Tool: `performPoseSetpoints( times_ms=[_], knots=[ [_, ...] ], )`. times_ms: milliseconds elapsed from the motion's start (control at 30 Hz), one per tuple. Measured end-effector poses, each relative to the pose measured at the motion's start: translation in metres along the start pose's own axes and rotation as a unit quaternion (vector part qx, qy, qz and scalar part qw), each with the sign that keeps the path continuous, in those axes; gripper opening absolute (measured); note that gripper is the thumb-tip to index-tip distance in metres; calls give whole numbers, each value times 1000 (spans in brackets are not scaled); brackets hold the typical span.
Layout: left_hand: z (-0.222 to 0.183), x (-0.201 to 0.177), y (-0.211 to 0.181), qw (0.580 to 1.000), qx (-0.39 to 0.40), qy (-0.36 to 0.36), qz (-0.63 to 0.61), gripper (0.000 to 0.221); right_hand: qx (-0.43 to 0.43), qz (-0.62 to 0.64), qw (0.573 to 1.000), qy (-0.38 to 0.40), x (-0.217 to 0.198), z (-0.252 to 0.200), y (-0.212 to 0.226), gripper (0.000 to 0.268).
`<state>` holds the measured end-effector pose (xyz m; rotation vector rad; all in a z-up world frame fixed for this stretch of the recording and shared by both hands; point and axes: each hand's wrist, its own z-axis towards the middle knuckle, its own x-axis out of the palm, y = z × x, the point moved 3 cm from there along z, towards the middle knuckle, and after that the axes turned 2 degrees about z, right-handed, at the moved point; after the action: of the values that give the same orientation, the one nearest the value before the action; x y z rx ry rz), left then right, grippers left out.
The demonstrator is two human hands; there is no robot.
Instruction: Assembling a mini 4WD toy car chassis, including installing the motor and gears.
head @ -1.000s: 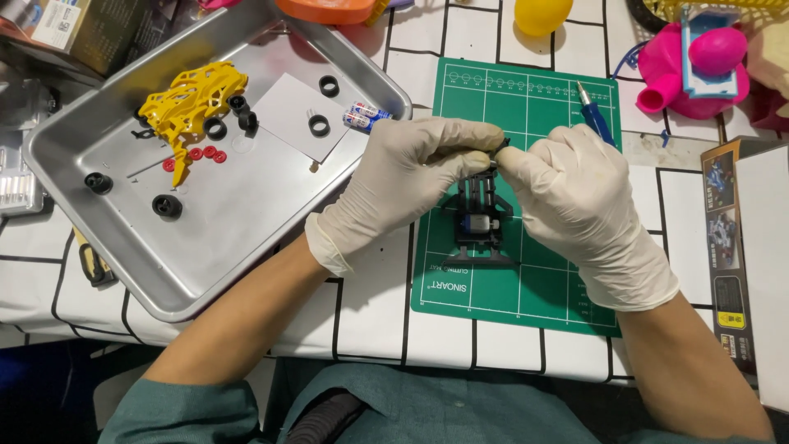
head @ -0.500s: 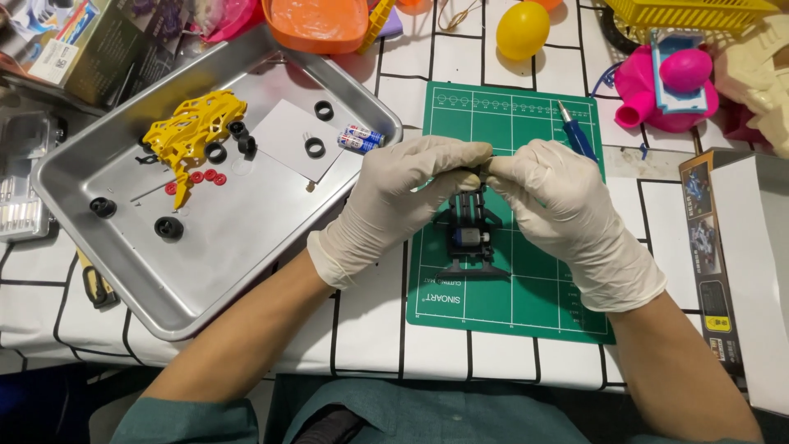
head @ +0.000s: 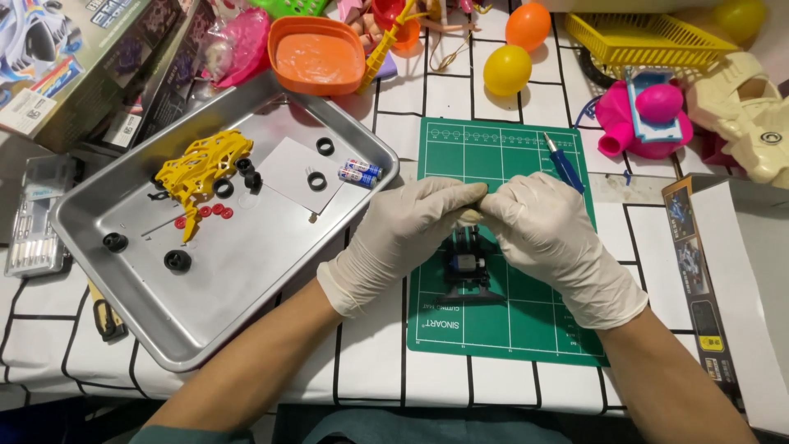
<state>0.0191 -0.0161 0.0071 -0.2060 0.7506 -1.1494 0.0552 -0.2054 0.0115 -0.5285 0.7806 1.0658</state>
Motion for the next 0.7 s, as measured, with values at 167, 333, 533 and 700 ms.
performPoseSetpoints(
  times_ms=[167, 333, 533, 700],
  knots=[
    [-1, 4, 2, 1000, 0, -5, -28, 37, 10, -2, 1000, 0, 2, -4, -4, 10],
    [0, 5, 1, 998, 12, -48, -25, 36, 20, 28, 999, 6, -3, 6, 2, 8],
    [-2, 8, 4, 997, 20, -71, 1, 33, 30, 26, 999, -25, 1, 4, 2, 12],
    [-3, 13, 7, 996, 28, -79, -36, 32, 38, 30, 998, -41, -5, 9, 6, 6]
  ],
)
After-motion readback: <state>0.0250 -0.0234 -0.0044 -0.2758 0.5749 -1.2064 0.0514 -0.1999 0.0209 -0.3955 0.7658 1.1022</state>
